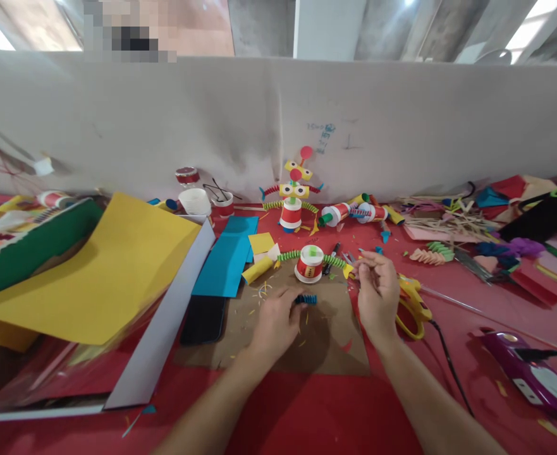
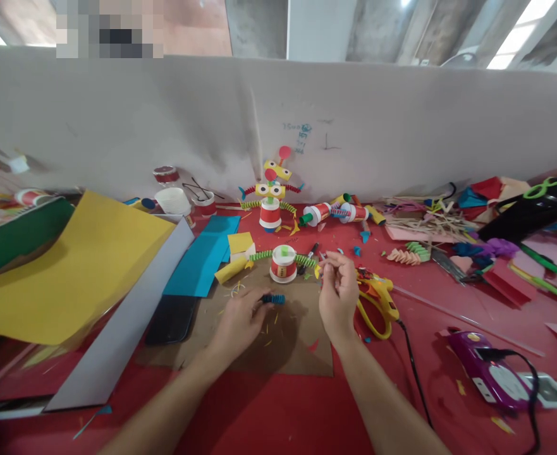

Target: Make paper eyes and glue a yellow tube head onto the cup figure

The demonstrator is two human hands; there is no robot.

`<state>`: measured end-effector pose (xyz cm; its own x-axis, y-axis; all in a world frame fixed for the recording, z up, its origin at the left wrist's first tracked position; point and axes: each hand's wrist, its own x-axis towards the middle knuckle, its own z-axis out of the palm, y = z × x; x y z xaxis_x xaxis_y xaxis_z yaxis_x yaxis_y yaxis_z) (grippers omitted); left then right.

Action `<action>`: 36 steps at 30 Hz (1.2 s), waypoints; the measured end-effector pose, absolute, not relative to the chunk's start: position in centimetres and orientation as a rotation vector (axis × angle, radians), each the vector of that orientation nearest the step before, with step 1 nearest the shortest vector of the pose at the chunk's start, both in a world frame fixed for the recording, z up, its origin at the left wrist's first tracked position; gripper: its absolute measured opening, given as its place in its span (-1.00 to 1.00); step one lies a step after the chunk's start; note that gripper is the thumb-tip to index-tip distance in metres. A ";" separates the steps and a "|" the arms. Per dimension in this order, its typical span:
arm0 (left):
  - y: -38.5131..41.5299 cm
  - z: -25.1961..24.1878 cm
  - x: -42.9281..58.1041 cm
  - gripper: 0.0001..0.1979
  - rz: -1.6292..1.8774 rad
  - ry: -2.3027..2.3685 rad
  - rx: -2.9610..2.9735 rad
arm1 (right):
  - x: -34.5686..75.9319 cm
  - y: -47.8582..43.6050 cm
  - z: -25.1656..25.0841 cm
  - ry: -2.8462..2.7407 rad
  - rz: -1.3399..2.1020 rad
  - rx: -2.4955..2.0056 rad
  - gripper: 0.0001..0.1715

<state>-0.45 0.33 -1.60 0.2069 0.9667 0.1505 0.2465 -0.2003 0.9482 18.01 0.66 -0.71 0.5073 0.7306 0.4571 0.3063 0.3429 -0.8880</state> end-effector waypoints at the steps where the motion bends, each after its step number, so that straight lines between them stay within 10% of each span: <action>1: 0.4 -1.5 -0.5 -0.74 1.056 1.173 1.620 | 18.0 0.8 -0.7 -1.044 0.367 -1.227 -0.79; 16: 0.3 1.1 -0.6 -0.74 1.330 1.164 1.250 | 15.1 -1.0 -0.8 -1.497 0.795 -1.120 -0.56; 36: 0.7 -1.2 -0.1 -0.81 1.129 0.996 0.910 | 14.5 -1.0 -1.8 -1.665 0.588 -1.125 -0.74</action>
<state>-0.09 0.74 -1.23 0.1307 0.9780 -0.1624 -0.2829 0.1938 0.9394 14.45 -0.95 -1.80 -0.0666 0.8842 0.4623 0.3973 0.4485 -0.8006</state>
